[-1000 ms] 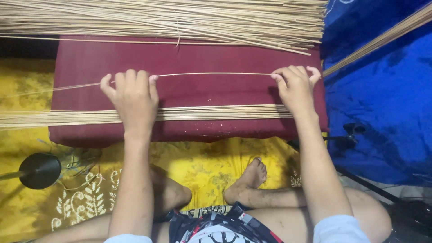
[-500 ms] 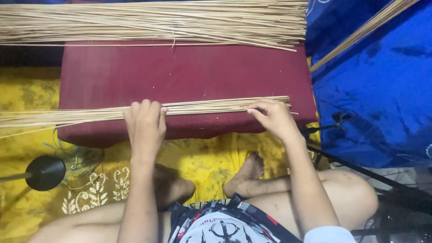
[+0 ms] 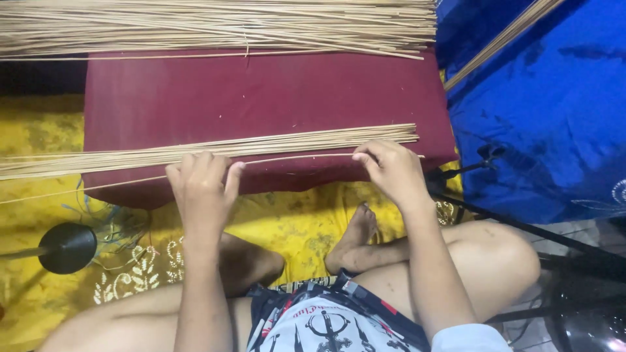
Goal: Organizing and aligning thin wooden sticks into neat bundles on a flat surface.
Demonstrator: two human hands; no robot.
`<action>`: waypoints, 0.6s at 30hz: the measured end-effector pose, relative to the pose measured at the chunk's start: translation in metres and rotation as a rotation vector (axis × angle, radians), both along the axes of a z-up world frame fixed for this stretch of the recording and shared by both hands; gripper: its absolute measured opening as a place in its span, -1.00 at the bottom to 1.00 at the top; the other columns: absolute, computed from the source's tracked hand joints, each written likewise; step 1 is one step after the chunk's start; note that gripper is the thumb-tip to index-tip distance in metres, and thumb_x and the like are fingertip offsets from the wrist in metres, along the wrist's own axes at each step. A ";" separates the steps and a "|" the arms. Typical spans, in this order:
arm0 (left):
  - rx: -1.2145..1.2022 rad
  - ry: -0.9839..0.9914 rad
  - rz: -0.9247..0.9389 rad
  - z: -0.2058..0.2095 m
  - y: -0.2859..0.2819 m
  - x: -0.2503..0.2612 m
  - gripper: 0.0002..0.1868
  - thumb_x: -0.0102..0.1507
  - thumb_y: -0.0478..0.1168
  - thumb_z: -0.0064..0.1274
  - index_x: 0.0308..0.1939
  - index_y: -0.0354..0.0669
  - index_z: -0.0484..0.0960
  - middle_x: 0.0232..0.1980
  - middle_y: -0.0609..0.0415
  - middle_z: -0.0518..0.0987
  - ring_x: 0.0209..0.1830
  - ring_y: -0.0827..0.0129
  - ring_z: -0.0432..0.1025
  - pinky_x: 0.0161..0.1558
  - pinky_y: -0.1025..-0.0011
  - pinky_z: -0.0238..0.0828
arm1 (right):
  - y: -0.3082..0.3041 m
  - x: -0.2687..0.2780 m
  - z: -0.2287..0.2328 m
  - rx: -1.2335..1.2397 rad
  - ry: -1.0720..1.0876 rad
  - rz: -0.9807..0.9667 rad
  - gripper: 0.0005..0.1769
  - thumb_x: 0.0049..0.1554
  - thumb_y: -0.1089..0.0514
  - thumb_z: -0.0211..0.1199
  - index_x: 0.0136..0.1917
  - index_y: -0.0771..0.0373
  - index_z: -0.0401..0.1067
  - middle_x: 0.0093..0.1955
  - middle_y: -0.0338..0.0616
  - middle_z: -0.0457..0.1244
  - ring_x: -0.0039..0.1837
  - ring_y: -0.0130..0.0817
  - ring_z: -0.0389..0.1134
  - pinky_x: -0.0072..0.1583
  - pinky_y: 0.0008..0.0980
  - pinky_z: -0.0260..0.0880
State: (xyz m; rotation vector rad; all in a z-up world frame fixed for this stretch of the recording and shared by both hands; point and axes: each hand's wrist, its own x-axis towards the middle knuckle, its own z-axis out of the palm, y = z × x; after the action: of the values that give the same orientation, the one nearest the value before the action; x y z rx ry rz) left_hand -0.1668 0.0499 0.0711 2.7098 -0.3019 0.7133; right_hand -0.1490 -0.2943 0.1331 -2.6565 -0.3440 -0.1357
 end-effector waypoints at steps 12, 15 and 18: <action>-0.006 0.008 0.008 -0.009 0.000 0.016 -0.87 0.32 -0.11 0.23 -0.22 0.03 0.60 -0.35 0.18 0.38 -0.25 0.21 0.34 -0.12 0.22 0.22 | -0.039 0.024 -0.050 -0.049 -0.090 0.025 -0.94 0.29 0.03 0.30 0.00 -0.10 0.59 -0.18 -0.33 0.37 0.00 -0.19 0.45 0.08 -0.23 0.43; -0.021 0.014 -0.166 0.003 -0.046 0.017 -0.80 0.27 -0.11 0.21 -0.39 0.00 0.53 -0.40 0.17 0.38 -0.29 0.19 0.34 -0.18 0.19 0.21 | 0.019 0.012 -0.037 0.048 -0.112 0.185 -0.92 0.25 0.07 0.29 -0.05 -0.05 0.60 -0.22 -0.29 0.37 -0.05 -0.20 0.44 0.04 -0.23 0.39; -0.034 0.013 -0.253 -0.002 -0.078 0.014 -0.78 0.27 -0.09 0.18 -0.41 0.01 0.52 -0.42 0.16 0.37 -0.31 0.19 0.35 -0.20 0.23 0.24 | 0.039 0.003 -0.039 0.135 -0.041 0.212 -0.93 0.20 0.11 0.33 -0.08 0.03 0.62 -0.25 -0.19 0.38 -0.08 -0.14 0.45 0.00 -0.20 0.41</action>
State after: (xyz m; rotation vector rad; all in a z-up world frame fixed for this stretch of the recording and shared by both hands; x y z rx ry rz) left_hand -0.1530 -0.0278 0.0693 2.5799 -0.6109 0.6206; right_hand -0.1465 -0.2552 0.0938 -2.4694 -0.6048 -0.1409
